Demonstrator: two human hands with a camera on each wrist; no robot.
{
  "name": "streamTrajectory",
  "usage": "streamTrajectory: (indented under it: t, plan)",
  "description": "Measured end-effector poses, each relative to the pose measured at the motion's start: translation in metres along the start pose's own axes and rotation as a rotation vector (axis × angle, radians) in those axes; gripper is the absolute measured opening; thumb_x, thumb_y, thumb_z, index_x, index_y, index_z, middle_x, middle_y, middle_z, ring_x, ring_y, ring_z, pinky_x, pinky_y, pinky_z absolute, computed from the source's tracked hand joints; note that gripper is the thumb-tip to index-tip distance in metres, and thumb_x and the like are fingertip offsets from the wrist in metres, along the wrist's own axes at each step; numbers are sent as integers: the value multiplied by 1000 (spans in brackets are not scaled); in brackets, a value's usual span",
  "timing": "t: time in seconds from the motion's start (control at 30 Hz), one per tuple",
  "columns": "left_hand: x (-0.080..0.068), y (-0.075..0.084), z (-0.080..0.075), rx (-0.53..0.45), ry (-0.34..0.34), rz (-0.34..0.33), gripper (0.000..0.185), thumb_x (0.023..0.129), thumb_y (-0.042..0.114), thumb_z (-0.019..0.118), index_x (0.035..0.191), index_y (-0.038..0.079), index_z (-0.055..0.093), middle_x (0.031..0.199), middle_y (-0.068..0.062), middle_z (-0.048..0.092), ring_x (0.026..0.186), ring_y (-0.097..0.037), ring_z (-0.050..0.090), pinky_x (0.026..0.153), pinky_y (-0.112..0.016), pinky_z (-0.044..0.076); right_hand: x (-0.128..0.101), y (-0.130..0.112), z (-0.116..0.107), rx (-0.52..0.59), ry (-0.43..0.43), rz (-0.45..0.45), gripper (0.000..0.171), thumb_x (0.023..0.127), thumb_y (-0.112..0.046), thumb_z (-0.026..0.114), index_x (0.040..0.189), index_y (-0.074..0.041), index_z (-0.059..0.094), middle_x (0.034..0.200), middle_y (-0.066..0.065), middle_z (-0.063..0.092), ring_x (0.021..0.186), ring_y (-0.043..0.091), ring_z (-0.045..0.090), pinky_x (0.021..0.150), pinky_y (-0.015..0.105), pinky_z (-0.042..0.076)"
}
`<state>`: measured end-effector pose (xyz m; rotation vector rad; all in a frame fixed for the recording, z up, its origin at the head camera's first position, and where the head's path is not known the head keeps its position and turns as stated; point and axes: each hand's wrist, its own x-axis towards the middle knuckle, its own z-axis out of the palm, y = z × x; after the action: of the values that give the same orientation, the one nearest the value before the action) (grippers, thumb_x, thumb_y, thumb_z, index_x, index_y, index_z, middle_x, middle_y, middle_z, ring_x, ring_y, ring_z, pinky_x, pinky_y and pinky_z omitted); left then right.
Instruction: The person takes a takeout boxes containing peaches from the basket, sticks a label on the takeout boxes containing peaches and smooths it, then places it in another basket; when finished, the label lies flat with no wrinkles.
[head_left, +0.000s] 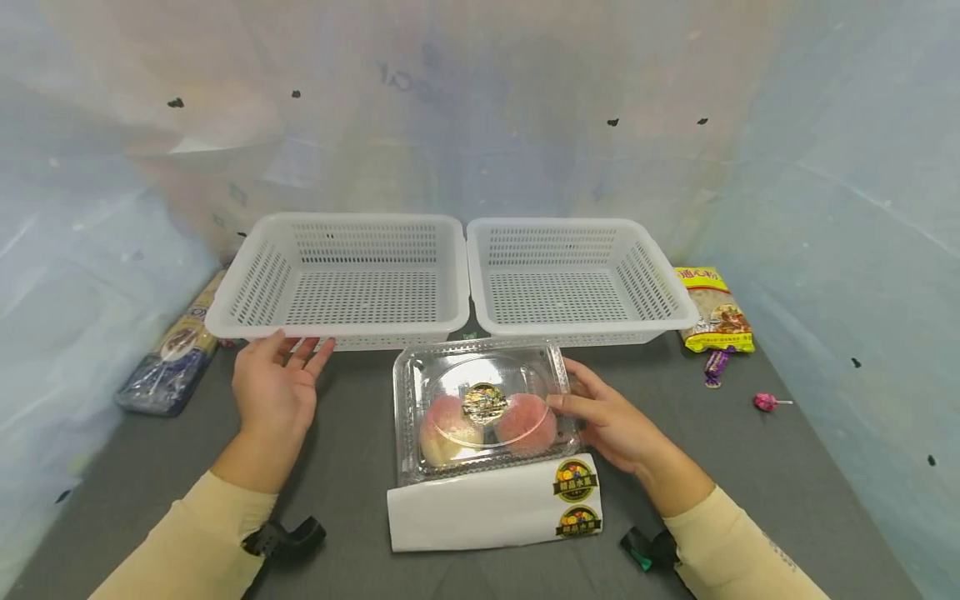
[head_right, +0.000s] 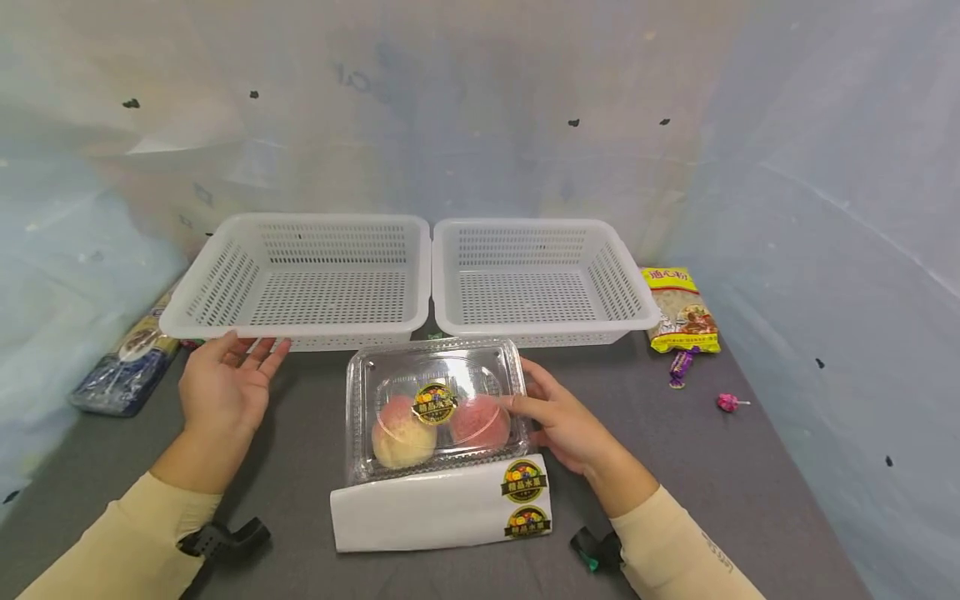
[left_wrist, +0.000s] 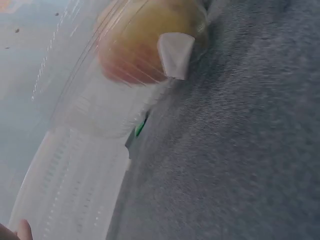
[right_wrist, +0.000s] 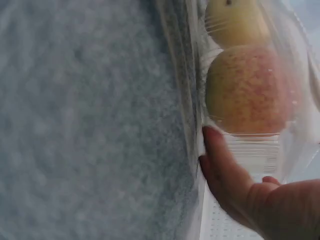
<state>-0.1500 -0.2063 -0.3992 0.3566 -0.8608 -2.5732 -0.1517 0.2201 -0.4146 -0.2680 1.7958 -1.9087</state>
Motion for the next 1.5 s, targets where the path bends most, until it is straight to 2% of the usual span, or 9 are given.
streamTrajectory:
  t: [0.17,0.33,0.5,0.7,0.97,1.17,1.27,1.37,1.5]
  plan:
    - [4,0,1,8,21,55,39,111,-8,47,148,2,45,149,-22,46,113,-39,63,80,-47,65,-2,3,0,79,-77,-12,67,111,-7,59,168,-13,26,126,14,68,105,25,71,81,47,63]
    - [4,0,3,7,65,58,45,109,-10,52,149,6,39,148,-20,46,108,-37,62,79,-47,66,-8,3,0,128,-131,-14,68,110,-4,59,167,-17,25,134,17,70,98,27,74,77,48,64]
    - [5,0,1,10,89,56,44,109,-8,55,145,10,36,146,-17,46,101,-32,60,82,-45,65,-12,-4,6,141,-156,-30,74,107,-1,60,169,-11,22,135,20,67,98,27,75,78,48,65]
    - [7,-2,-1,21,114,52,42,110,-4,56,141,13,34,142,-16,47,95,-27,57,83,-43,65,-15,-11,11,79,-90,-51,79,104,2,63,171,-10,24,134,23,64,105,24,71,82,43,64]
    - [8,-4,-1,37,107,63,41,110,-4,56,141,13,34,140,-16,47,93,-26,56,83,-42,65,-19,-35,12,21,-60,-135,81,105,2,62,174,-16,25,144,33,51,114,28,67,86,49,64]
    - [10,-4,-1,47,105,61,41,110,-4,55,141,14,34,142,-17,47,93,-25,57,83,-41,65,-19,-58,13,85,-61,-198,80,107,6,57,175,-19,23,145,31,52,122,29,66,88,49,64]
    - [11,-4,-1,49,99,68,42,110,-4,56,141,13,33,143,-17,48,93,-26,58,82,-41,65,-14,-70,14,134,-60,-236,78,109,5,53,175,-18,20,141,26,58,118,25,68,89,49,63]
    - [12,-3,-1,45,96,70,42,110,-4,57,140,13,34,143,-17,48,93,-26,59,81,-41,65,-8,-81,16,185,-51,-273,74,110,3,47,175,-17,18,146,22,55,114,22,70,89,45,63]
    - [13,-3,-2,35,99,64,41,110,-5,57,140,13,34,143,-17,49,92,-26,61,80,-41,65,4,-93,20,253,-29,-297,66,112,0,43,172,-17,23,147,18,54,113,23,71,88,44,63]
